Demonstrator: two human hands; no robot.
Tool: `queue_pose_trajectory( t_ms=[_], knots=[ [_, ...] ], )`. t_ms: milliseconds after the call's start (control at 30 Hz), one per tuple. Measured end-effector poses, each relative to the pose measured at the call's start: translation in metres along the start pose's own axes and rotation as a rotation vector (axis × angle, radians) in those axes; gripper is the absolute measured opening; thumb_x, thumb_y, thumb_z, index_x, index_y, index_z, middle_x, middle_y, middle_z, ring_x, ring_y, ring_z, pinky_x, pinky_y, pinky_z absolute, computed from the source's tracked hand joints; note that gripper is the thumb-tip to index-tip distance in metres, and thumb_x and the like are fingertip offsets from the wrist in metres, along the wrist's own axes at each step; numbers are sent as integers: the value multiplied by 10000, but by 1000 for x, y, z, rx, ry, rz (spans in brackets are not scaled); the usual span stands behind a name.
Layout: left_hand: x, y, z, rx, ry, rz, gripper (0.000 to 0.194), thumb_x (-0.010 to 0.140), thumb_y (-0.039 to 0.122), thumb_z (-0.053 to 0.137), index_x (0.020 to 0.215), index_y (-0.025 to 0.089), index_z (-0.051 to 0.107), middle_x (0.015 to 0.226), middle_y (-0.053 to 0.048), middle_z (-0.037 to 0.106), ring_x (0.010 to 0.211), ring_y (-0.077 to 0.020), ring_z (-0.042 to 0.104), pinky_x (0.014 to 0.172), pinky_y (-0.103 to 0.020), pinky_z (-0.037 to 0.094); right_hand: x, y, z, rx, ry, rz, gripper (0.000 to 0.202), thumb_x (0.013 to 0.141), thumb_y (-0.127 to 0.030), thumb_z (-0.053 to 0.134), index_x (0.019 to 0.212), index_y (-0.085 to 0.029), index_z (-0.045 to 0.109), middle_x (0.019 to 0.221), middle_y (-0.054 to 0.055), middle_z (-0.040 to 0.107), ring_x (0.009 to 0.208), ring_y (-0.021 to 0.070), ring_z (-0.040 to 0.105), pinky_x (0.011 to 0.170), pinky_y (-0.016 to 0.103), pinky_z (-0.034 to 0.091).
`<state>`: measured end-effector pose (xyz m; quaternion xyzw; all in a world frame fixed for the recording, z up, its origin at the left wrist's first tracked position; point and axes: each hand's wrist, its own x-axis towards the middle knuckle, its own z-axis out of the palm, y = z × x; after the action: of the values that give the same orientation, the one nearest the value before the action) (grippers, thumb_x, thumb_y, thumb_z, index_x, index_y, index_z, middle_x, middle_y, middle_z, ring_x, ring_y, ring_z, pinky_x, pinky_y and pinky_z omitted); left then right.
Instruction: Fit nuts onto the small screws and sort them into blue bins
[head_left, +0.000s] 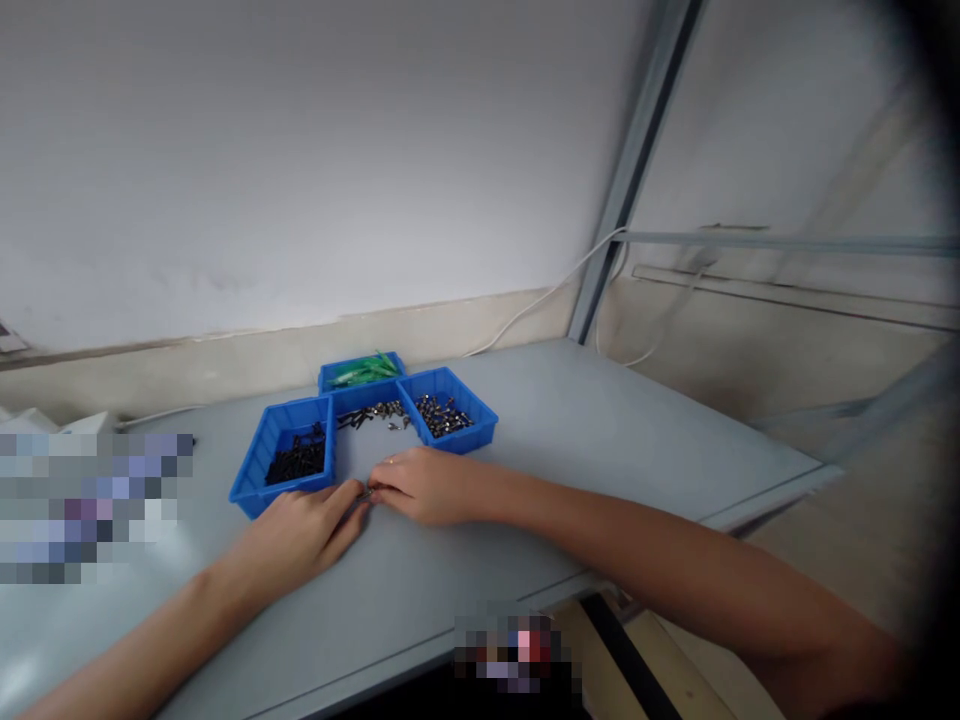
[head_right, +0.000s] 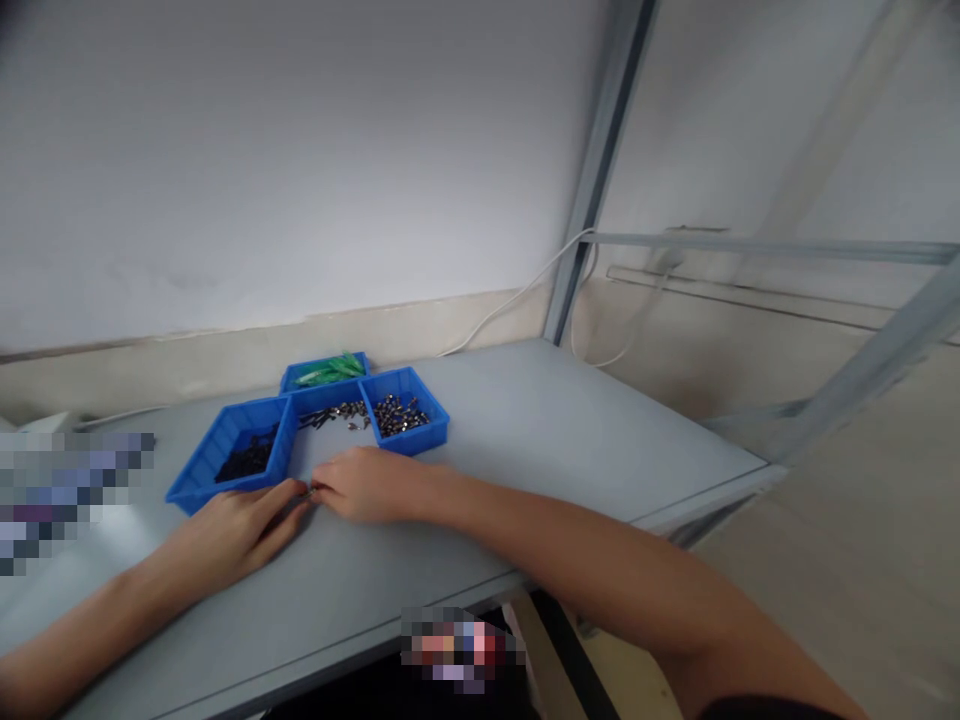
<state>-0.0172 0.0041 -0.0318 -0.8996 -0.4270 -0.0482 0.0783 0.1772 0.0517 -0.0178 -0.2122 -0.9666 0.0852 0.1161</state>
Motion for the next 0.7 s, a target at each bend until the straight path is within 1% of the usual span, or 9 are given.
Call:
queue_pose_trajectory(
  t_ms=[100,267,367,500,700],
  knots=[
    [-1,-1,3,-2,78,-1,210,920,336,329,944,195,482,673,6,612,584,-187,630,496,-287,460,1,0,0,2,-14,-12,242,910,-242,376,874,-114,578,803,75,629,744,157,558,673,270,396],
    [-2,-3,6,18,222,64,216,922,322,346,867,185,504,635,12,591,544,-166,610,477,-270,450,3,1,-2,71,-56,-13,222,909,-229,380,885,-129,577,794,55,627,718,146,554,658,264,393],
    [-2,-4,7,22,279,90,212,923,301,353,906,172,520,644,10,595,543,-156,606,488,-267,460,3,3,-1,104,-54,-3,231,910,-234,378,862,-132,579,782,47,621,713,141,550,654,256,391],
    [-2,-6,6,-1,293,127,222,922,301,366,955,164,538,699,-3,629,585,-145,625,528,-256,490,3,3,-2,124,-73,13,230,906,-230,383,861,-128,584,793,57,626,727,145,550,659,255,390],
    [-2,-7,1,-45,237,159,235,927,281,356,991,169,552,758,-17,655,641,-137,644,577,-244,516,1,0,-6,97,-94,25,220,893,-226,405,904,-115,594,843,76,640,740,160,559,667,268,393]
  ],
)
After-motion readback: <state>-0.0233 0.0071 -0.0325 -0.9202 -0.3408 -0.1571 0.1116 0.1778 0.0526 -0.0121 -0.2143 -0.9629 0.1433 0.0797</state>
